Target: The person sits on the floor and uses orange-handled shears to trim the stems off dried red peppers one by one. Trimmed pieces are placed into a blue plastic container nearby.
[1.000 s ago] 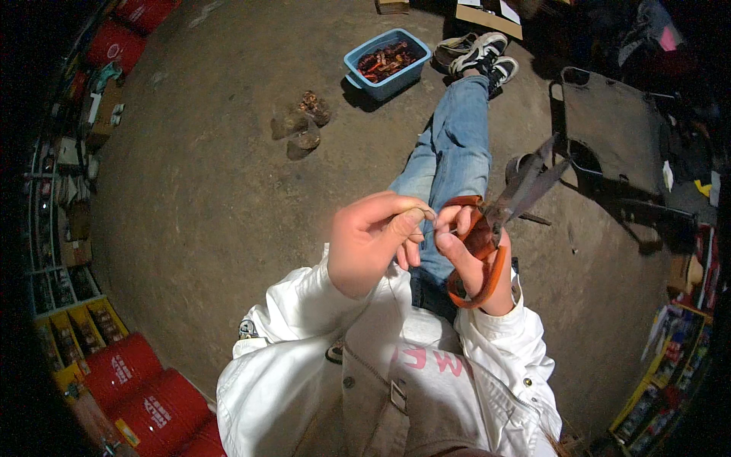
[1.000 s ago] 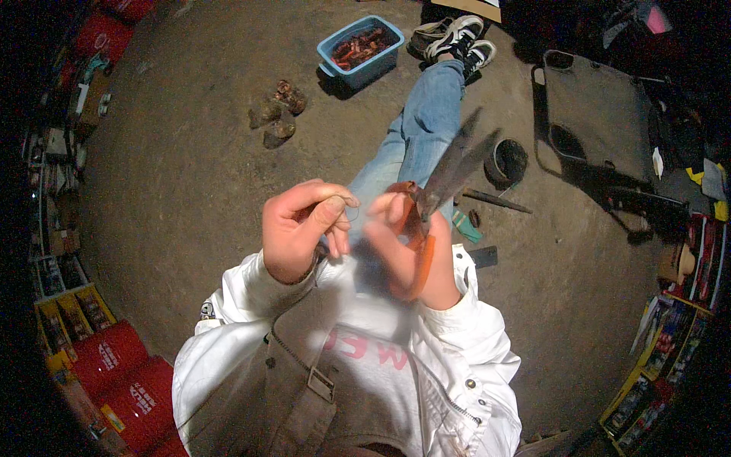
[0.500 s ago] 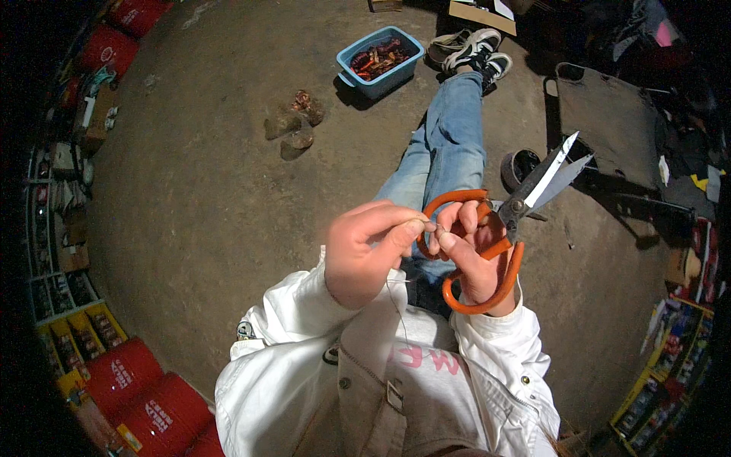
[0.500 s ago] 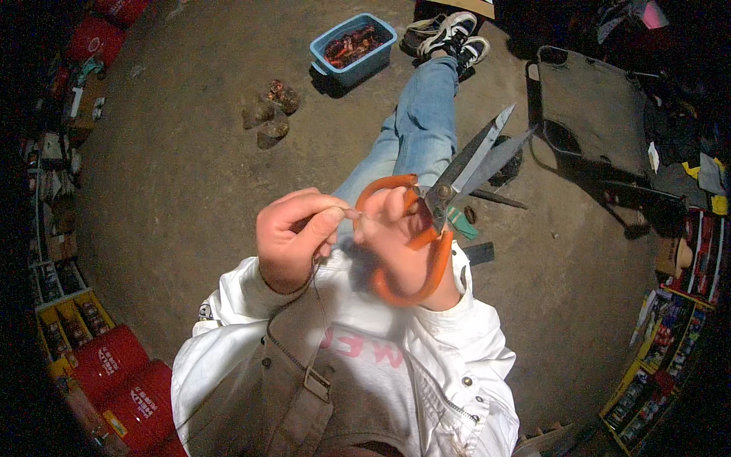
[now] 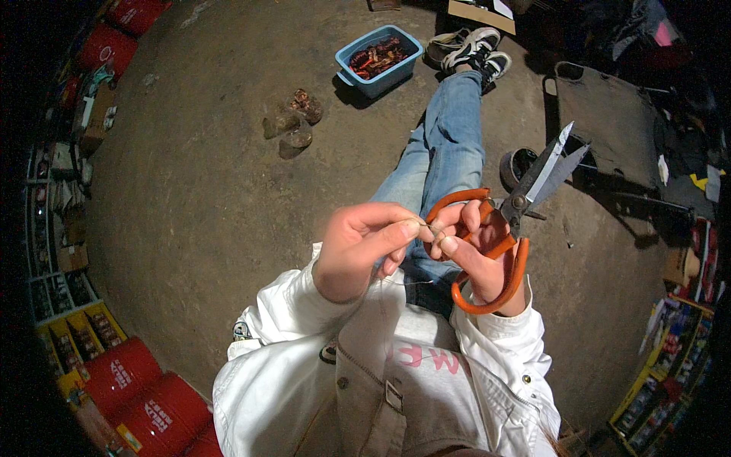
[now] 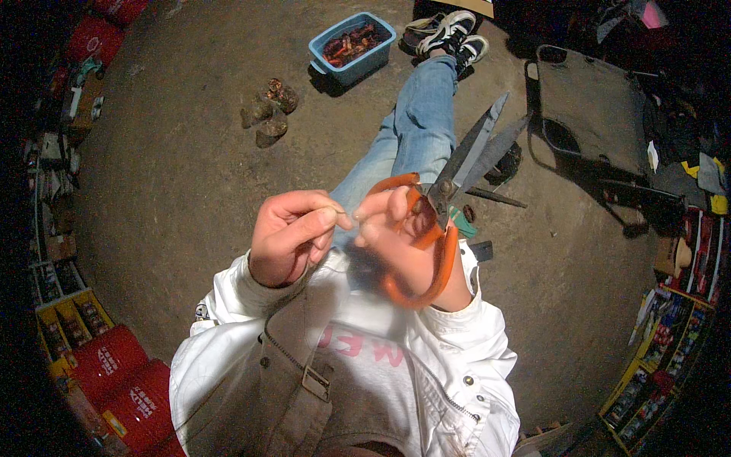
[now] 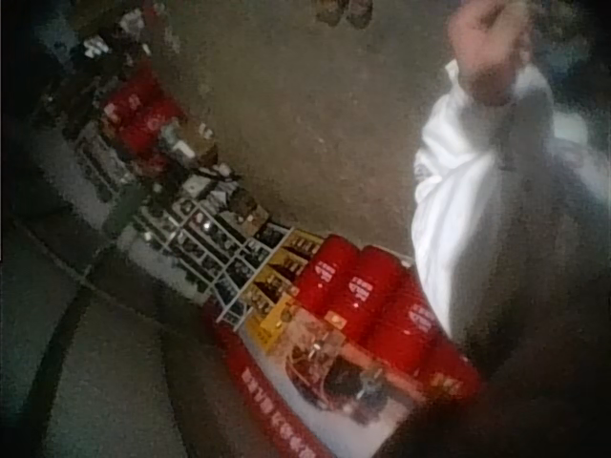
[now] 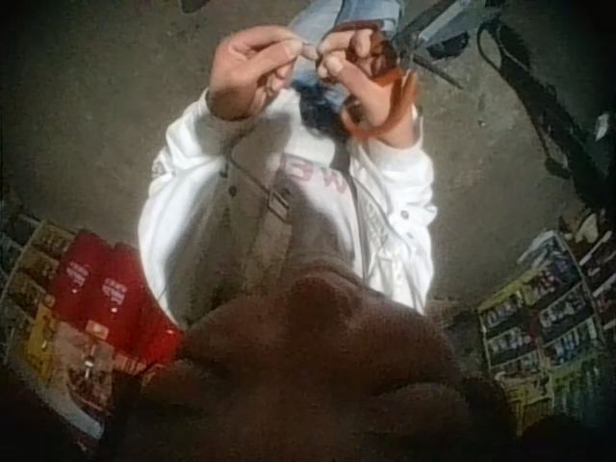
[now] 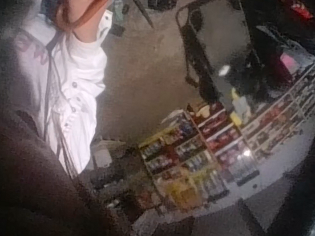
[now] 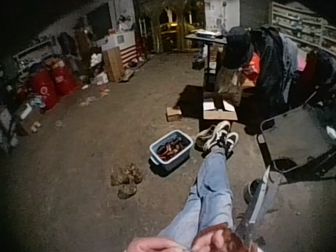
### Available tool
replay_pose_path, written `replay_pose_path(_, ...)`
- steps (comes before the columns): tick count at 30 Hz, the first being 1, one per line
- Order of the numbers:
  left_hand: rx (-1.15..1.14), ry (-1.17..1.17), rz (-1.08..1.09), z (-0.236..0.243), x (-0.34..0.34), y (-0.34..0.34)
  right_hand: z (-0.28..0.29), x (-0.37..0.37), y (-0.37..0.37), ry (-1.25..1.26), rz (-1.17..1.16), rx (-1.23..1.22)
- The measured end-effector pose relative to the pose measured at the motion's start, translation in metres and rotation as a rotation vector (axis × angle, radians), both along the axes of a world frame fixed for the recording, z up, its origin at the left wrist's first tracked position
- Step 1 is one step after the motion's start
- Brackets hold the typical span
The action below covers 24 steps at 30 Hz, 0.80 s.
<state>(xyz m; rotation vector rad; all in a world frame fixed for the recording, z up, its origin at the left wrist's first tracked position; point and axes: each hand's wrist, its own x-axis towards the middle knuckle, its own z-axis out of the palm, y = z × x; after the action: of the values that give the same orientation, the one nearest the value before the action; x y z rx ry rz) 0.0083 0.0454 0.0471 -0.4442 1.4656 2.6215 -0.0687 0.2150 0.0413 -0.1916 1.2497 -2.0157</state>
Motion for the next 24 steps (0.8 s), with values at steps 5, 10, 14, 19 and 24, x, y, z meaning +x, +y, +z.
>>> replay_pose_path(5, 0.038, -0.028, -0.009, 0.001, 0.0, 0.0, -0.005, 0.0, -0.001, 0.059, 0.01, -0.061)
replay_pose_path(10, 0.151, -0.032, -0.018, 0.001, -0.003, 0.002, -0.003, -0.001, -0.002, 0.054, 0.02, -0.066)
replay_pose_path(14, 0.205, -0.049, -0.025, -0.001, -0.005, 0.003, 0.003, -0.005, -0.002, 0.039, 0.075, 0.013)
replay_pose_path(19, 0.34, -0.011, -0.067, -0.009, -0.007, -0.001, 0.005, -0.006, -0.005, -0.013, 0.007, 0.057)
replay_pose_path(24, 0.4, -0.065, -0.02, -0.016, -0.008, 0.0, 0.002, -0.007, -0.005, -0.071, 0.01, 0.06)
